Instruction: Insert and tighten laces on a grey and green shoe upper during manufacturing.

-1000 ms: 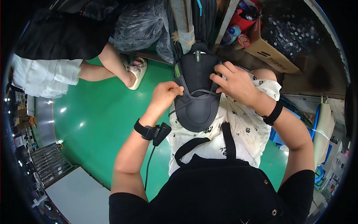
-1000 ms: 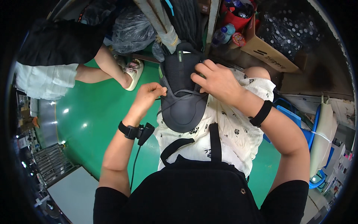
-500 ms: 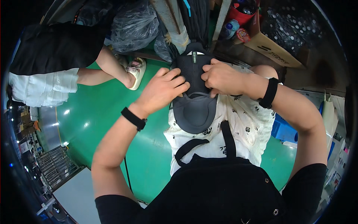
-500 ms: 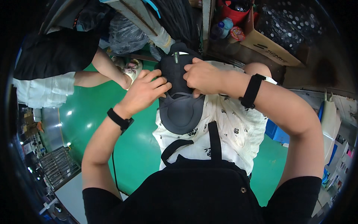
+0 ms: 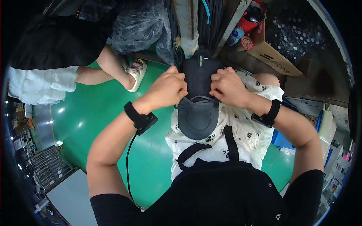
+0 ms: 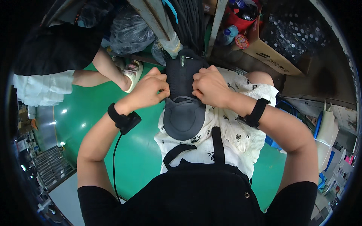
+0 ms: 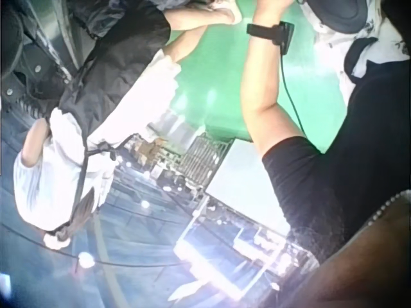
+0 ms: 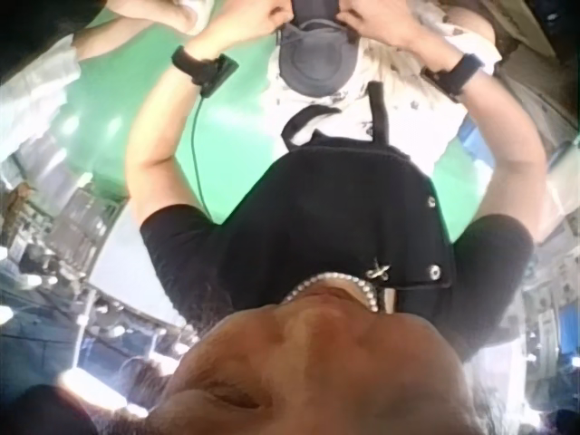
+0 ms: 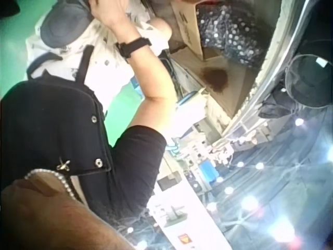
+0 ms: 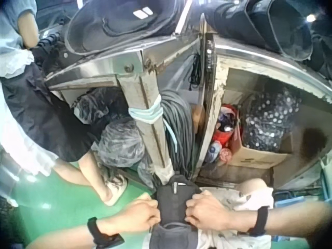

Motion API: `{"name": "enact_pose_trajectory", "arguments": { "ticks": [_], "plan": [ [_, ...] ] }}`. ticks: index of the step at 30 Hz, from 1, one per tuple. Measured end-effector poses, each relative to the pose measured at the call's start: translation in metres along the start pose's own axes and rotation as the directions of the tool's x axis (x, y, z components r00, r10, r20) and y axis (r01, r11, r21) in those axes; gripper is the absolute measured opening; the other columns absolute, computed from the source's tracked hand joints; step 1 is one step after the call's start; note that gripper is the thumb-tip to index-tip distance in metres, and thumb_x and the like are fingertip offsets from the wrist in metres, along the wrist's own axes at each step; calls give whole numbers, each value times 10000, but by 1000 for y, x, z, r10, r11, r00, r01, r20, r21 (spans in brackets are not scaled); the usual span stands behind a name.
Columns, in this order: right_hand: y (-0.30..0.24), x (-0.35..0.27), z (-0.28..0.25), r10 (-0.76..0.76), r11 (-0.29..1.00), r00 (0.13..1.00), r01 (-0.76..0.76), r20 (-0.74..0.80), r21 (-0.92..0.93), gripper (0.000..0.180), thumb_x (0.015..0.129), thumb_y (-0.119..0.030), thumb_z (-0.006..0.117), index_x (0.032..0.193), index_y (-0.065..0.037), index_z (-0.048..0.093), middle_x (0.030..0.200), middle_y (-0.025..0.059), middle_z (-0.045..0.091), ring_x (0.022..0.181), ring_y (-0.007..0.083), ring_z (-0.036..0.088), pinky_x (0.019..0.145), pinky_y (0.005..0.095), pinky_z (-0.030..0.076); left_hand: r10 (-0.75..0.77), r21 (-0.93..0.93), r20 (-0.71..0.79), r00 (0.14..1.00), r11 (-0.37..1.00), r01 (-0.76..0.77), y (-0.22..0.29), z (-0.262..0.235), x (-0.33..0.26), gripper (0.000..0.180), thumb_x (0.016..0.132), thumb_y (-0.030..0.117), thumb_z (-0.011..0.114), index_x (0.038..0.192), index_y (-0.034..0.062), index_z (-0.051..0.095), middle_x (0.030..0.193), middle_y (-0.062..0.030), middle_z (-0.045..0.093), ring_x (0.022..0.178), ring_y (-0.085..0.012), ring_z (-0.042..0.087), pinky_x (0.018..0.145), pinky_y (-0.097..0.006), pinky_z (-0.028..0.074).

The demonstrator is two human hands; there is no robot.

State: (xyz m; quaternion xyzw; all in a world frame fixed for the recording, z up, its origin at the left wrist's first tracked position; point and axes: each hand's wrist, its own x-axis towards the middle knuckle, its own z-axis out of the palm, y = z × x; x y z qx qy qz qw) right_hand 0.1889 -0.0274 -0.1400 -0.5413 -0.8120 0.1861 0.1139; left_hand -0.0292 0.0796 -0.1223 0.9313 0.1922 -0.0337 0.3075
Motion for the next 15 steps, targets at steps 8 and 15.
{"name": "enact_pose_trajectory", "arguments": {
  "ticks": [8, 15],
  "plan": [
    [-99, -26, 32, -291, 907, 904, 365, -314, 212, 118, 651, -173, 663, 744, -123, 611, 774, 22, 478, 729, 220, 484, 687, 343, 354, -168, -81, -263, 950, 985, 152, 12, 17, 14, 196, 849, 152, 557, 715, 21, 617, 779, -77, 537, 822, -228, 470, 776, -319, 389],
    [-64, -8, -6, 162, 242, 980, 74, -115, 967, 164, 947, -118, 489, 859, 0, 562, 900, 39, 578, 765, 106, 512, 690, 234, 412, -275, -538, -608, 745, 833, -131, 71, 16, -3, 133, 938, 106, 521, 878, 10, 592, 827, -17, 475, 683, -76, 448, 598, -213, 374]
  ]
}}
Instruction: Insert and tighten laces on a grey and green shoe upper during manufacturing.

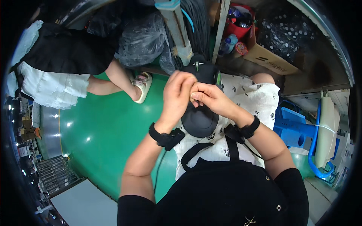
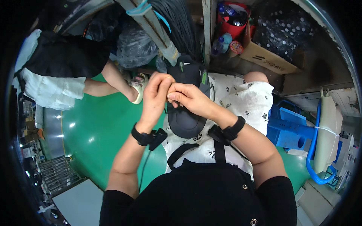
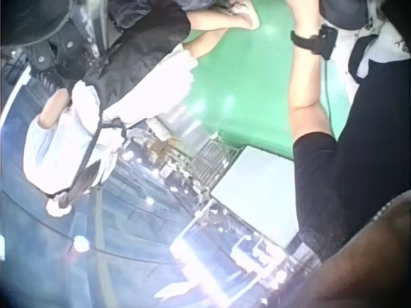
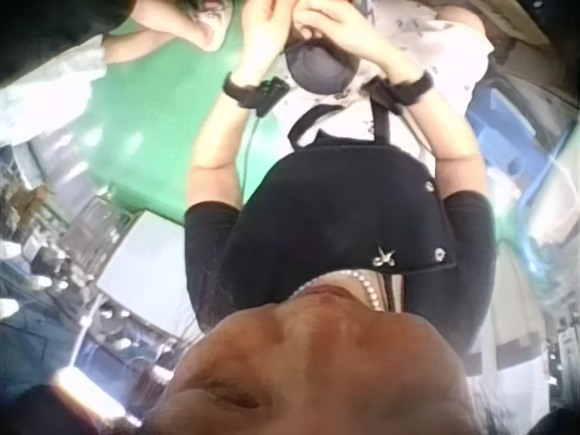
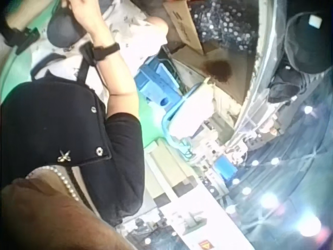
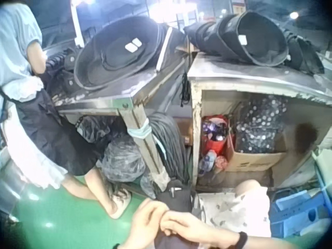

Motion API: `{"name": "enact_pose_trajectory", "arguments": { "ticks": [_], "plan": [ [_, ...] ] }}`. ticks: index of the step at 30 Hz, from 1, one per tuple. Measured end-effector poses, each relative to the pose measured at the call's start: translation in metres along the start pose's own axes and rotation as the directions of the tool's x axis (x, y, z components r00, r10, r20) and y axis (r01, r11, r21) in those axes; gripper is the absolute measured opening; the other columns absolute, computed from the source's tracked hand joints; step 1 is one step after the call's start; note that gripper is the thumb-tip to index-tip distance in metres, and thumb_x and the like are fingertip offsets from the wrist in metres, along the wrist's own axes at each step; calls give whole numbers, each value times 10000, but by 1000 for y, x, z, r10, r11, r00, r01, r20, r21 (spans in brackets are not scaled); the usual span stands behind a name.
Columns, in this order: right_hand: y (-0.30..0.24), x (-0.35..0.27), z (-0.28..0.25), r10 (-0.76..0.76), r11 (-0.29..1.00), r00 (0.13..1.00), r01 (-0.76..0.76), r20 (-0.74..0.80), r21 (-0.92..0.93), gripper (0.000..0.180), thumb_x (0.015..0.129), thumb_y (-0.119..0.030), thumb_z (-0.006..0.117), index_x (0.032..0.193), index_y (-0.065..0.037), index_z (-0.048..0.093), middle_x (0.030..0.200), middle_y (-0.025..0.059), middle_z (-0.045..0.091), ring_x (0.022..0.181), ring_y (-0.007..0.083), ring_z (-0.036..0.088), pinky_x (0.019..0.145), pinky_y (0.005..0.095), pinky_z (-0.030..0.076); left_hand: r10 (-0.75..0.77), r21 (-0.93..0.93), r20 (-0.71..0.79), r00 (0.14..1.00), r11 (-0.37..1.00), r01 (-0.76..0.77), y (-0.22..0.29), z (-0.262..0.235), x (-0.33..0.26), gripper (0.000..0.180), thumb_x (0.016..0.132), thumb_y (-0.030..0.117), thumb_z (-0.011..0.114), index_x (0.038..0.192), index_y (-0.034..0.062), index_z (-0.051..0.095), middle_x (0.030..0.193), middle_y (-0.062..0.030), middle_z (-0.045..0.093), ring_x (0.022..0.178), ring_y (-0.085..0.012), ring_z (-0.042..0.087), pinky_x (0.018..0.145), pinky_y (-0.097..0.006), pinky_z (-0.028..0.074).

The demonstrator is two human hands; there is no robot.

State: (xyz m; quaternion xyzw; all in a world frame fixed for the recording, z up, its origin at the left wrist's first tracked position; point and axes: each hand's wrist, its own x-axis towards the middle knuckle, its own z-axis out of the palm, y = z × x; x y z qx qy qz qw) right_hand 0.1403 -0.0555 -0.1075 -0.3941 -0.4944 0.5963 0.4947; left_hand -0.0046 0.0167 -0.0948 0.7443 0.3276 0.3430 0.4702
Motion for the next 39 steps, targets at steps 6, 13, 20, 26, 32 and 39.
{"name": "enact_pose_trajectory", "arguments": {
  "ticks": [6, 13, 20, 26, 32, 39],
  "plan": [
    [-19, -25, -18, -37, 960, 971, 101, -237, 262, 244, 982, -158, 463, 1134, 11, 551, 896, 62, 610, 729, 87, 544, 652, 216, 440, -196, -454, 231, 953, 845, 283, 16, 42, -54, 650, 890, -54, 466, 1455, 57, 165, 968, -121, 646, 753, -166, 632, 655, -255, 507],
    [-25, -136, -215, 54, 998, 745, -61, -665, 12, 228, 881, -105, 503, 1068, -11, 595, 754, -11, 569, 557, 50, 489, 494, 179, 397, -619, -717, -78, 782, 580, 387, -72, -154, -40, 86, 895, 102, 559, 947, 34, 569, 759, -1, 569, 634, -99, 542, 586, -232, 457],
    [-11, -206, -304, -309, 951, 69, 49, -948, -306, 289, 858, -71, 480, 1124, 11, 558, 852, 69, 657, 638, 90, 556, 532, 173, 430, -253, -165, -877, 408, 957, 239, -111, -289, -136, 72, 927, 116, 517, 921, 49, 542, 662, 11, 516, 518, -64, 449, 411, -201, 342],
    [57, -32, -73, 70, 979, 751, -178, -656, -100, 168, 926, -150, 519, 942, -10, 612, 750, 47, 660, 503, 82, 547, 474, 212, 422, 49, 597, -237, 970, 796, 105, -77, -55, -51, 104, 842, 62, 590, 937, 55, 634, 815, -48, 642, 809, -193, 587, 739, -327, 439],
    [65, -44, -49, 191, 914, 740, -374, -645, -158, 163, 864, -144, 617, 778, -10, 645, 597, 20, 631, 473, 57, 525, 459, 240, 402, -32, 410, -138, 990, 908, 87, -53, 3, -33, 51, 830, 95, 642, 858, 53, 652, 760, -49, 639, 794, -203, 579, 780, -326, 403],
    [43, -38, -46, 113, 818, 814, -402, -570, -412, 140, 843, -118, 618, 746, -19, 643, 586, 37, 630, 498, 104, 552, 484, 269, 413, 50, 638, -115, 992, 770, 36, -46, -6, -40, 61, 793, 140, 672, 793, 82, 650, 808, -22, 627, 921, -230, 543, 866, -391, 337]
  ]
}}
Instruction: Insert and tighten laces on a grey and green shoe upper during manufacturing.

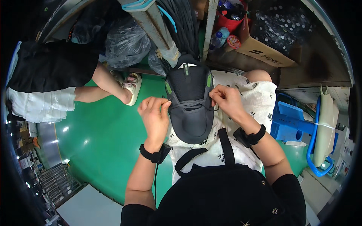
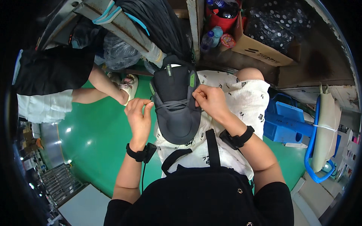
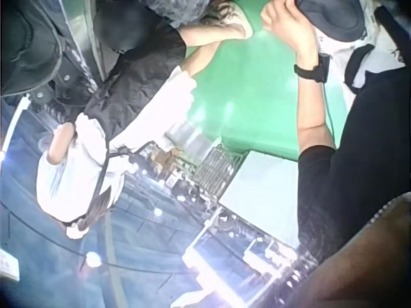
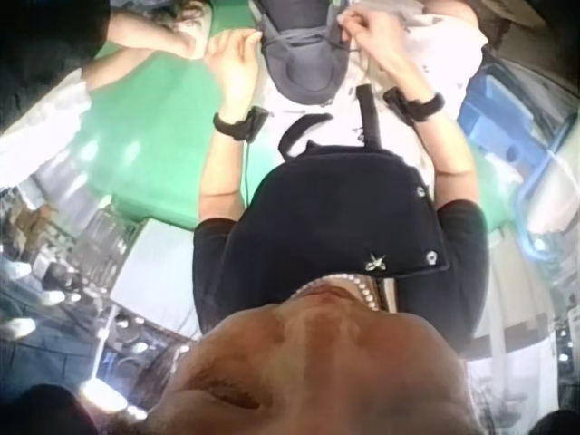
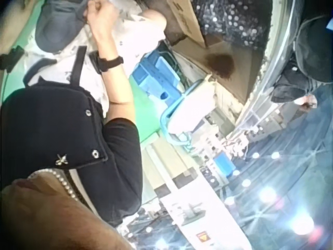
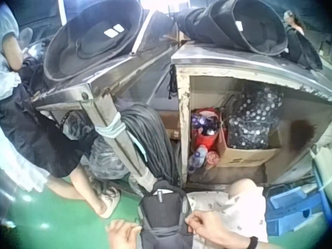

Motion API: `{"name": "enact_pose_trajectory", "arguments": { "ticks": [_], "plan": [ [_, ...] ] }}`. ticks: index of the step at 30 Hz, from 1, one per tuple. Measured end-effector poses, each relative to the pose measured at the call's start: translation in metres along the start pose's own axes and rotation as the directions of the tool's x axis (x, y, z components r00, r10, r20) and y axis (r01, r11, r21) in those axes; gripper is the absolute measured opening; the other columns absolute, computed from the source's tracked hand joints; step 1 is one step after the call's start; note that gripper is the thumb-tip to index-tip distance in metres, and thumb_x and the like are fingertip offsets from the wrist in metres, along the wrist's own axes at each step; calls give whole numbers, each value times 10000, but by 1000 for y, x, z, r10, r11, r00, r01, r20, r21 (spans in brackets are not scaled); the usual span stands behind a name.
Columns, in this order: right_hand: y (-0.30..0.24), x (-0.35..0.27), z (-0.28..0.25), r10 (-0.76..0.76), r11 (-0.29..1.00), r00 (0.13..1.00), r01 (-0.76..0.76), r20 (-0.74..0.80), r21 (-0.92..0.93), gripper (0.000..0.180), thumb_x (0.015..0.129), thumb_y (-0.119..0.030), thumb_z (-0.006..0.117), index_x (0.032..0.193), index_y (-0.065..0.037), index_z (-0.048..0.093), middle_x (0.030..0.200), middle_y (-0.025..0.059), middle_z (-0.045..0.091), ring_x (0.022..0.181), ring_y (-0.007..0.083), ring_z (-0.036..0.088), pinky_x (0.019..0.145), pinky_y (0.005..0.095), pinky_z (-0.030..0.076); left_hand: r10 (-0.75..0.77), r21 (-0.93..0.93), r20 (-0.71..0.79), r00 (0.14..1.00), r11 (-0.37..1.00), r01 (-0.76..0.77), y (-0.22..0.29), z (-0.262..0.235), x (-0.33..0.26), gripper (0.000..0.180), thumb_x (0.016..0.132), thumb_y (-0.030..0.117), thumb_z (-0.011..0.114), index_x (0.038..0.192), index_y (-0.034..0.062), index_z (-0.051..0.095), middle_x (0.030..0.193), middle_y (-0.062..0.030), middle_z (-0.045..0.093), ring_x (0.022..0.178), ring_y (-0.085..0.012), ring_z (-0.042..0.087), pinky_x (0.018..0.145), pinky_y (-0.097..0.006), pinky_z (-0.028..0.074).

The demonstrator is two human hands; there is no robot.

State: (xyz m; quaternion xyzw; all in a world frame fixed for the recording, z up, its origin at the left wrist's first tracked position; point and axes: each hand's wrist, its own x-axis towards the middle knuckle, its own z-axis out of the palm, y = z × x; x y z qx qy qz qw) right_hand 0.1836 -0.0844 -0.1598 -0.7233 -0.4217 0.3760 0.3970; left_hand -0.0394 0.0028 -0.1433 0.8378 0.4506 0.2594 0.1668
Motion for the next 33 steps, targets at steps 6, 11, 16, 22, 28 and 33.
{"name": "enact_pose_trajectory", "arguments": {
  "ticks": [6, 11, 16, 22, 28, 33],
  "plan": [
    [-10, 5, 5, -311, 793, 950, 266, 11, -548, 84, 796, -99, 601, 752, -27, 606, 605, 105, 632, 563, 255, 640, 513, 363, 479, 123, 197, 50, 991, 972, -131, 7, -15, 5, 93, 787, 149, 670, 752, 73, 629, 780, -39, 600, 931, -242, 542, 925, -446, 318],
    [-10, 28, -8, -568, 372, 721, 656, 398, -657, 104, 728, -76, 573, 830, -65, 566, 668, 90, 600, 607, 259, 636, 494, 353, 475, 229, 244, 131, 965, 936, -255, 8, -15, 16, 82, 760, 125, 651, 721, 58, 625, 768, -64, 604, 919, -252, 538, 941, -490, 311],
    [-18, 30, -27, -537, 385, 703, 696, 466, -606, 165, 724, -133, 645, 834, -66, 542, 713, 69, 601, 606, 261, 628, 501, 352, 474, 242, 200, 233, 942, 936, -290, 6, -14, 31, 102, 741, 125, 668, 698, 51, 615, 731, -59, 600, 874, -260, 552, 866, -447, 346],
    [-32, 38, -35, -586, 333, 681, 696, 438, -637, 321, 662, -183, 721, 919, -84, 555, 995, 46, 534, 850, 204, 597, 577, 327, 489, 227, 304, 403, 887, 880, -363, 17, -8, 47, 76, 728, 104, 656, 694, 45, 621, 725, -62, 603, 842, -261, 545, 807, -422, 360],
    [-42, 72, -47, -505, 73, 345, 930, 791, -359, 265, 616, -239, 734, 826, -127, 617, 897, -51, 523, 933, 150, 472, 779, 295, 385, 558, 126, 530, 639, 693, -710, 15, -18, 90, 228, 643, 156, 704, 821, 57, 603, 899, -47, 589, 979, -225, 517, 853, -395, 375],
    [-37, 91, -34, -466, 141, 280, 960, 839, -242, 264, 689, -366, 680, 716, -104, 695, 780, -38, 567, 904, 168, 489, 769, 310, 386, 726, -149, 535, 433, 585, -797, -19, -17, 108, 277, 653, 236, 713, 853, 87, 592, 875, -43, 525, 966, -236, 504, 884, -388, 386]
  ]
}}
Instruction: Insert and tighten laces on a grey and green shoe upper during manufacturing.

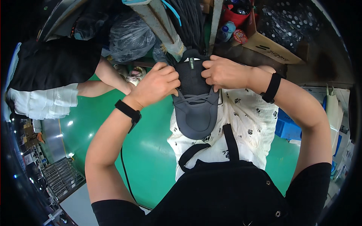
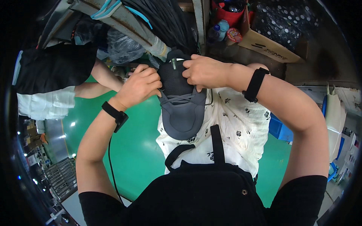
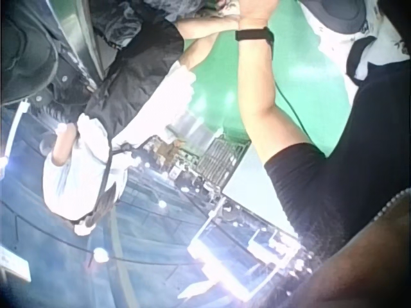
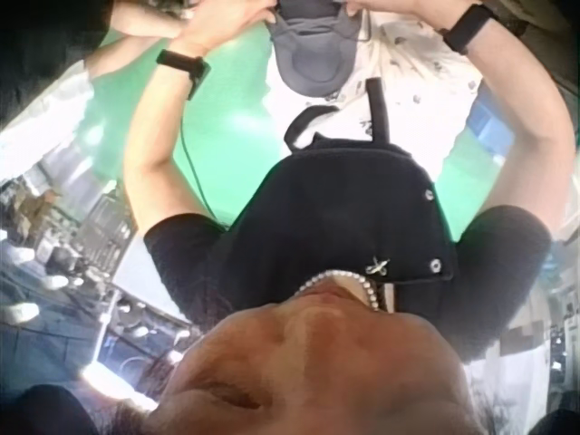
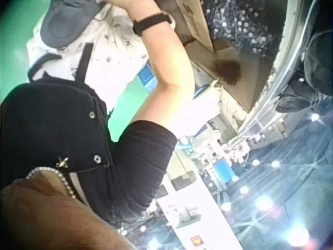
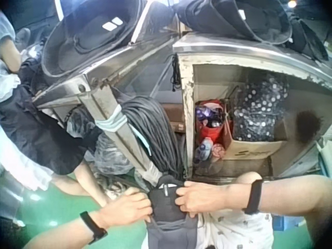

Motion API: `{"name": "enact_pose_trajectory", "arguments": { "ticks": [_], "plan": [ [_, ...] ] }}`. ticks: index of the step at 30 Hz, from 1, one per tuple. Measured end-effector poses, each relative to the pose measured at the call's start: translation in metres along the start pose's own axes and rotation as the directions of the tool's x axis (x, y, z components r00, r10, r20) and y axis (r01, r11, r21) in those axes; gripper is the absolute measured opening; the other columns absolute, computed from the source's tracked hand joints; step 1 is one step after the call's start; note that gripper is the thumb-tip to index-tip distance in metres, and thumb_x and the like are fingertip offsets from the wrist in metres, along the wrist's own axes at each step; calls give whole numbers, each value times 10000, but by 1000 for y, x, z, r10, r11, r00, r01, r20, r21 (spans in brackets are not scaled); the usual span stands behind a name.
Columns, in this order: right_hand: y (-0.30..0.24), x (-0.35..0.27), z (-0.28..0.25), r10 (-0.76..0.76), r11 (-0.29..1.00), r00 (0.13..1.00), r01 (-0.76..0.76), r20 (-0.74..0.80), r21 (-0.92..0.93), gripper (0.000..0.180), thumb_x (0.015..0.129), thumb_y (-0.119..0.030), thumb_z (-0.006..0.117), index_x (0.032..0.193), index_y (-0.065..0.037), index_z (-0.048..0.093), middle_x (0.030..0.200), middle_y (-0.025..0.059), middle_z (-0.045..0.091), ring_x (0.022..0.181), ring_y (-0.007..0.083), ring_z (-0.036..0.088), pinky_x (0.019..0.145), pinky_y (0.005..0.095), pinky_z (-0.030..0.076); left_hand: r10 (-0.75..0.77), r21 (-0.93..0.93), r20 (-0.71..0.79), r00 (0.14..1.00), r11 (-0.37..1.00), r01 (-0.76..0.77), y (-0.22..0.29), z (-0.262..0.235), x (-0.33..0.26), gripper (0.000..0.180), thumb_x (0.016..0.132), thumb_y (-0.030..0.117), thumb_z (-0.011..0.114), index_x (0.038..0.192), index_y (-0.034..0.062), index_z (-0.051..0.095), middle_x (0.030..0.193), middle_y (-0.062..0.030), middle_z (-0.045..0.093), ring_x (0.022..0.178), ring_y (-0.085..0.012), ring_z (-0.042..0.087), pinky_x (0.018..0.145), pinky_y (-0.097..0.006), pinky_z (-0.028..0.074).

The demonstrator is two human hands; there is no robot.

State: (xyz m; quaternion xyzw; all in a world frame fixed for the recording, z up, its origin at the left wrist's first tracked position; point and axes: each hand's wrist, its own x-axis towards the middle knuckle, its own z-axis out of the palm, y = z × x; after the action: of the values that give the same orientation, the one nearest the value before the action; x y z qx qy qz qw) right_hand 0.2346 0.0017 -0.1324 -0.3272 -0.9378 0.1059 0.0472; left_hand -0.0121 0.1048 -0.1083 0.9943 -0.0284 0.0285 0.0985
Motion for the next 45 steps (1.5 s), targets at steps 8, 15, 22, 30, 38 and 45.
{"name": "enact_pose_trajectory", "arguments": {
  "ticks": [8, 15, 22, 30, 38, 45],
  "plan": [
    [-19, 13, 10, 424, 875, 869, -465, 255, 131, 189, 781, -290, 654, 762, -109, 703, 817, -11, 575, 916, 209, 497, 757, 400, 385, -274, -433, 129, 953, 849, 302, -3, 12, -6, 128, 691, 173, 715, 730, 72, 646, 853, -59, 524, 901, -273, 465, 830, -375, 387],
    [-74, 23, 30, 707, 690, 598, -466, -378, 554, 78, 701, -177, 681, 641, -135, 656, 765, 42, 550, 843, 247, 500, 709, 388, 357, -679, -729, -11, 734, 508, 458, 13, 32, 5, 52, 736, 120, 661, 768, 79, 652, 849, -50, 528, 934, -265, 480, 863, -381, 366],
    [-168, 22, 10, 324, 809, 819, 19, -474, 587, 163, 769, -223, 647, 716, -99, 555, 785, 2, 497, 760, 192, 510, 617, 303, 400, -265, 339, -213, 940, 883, 326, 41, 17, 30, 121, 741, 188, 636, 749, 69, 613, 877, -57, 527, 979, -215, 498, 1008, -519, 287],
    [-171, 4, 21, 766, 456, 606, -278, -214, 846, 130, 914, -196, 578, 845, -86, 575, 714, 22, 539, 638, 170, 533, 600, 277, 418, -318, 58, -174, 932, 941, 332, 40, 34, 43, 241, 727, 244, 683, 822, 48, 581, 909, -93, 520, 1000, -285, 486, 980, -467, 329],
    [-137, -39, 14, 854, -313, 492, 231, 167, 921, 119, 929, -85, 505, 1007, -21, 567, 780, 24, 627, 607, 46, 470, 559, 188, 382, -252, 123, -140, 957, 955, 270, 41, 20, 34, 218, 699, 175, 702, 839, 62, 578, 909, -77, 542, 943, -279, 513, 856, -439, 361],
    [-120, -30, 32, 893, -232, 425, 148, 151, 961, 75, 910, -60, 537, 961, -16, 571, 765, 18, 664, 571, 41, 472, 540, 196, 385, -347, 232, -29, 937, 910, 344, 56, 11, 50, 143, 716, 77, 655, 842, 63, 588, 853, -76, 539, 930, -268, 526, 844, -423, 361]
  ]
}}
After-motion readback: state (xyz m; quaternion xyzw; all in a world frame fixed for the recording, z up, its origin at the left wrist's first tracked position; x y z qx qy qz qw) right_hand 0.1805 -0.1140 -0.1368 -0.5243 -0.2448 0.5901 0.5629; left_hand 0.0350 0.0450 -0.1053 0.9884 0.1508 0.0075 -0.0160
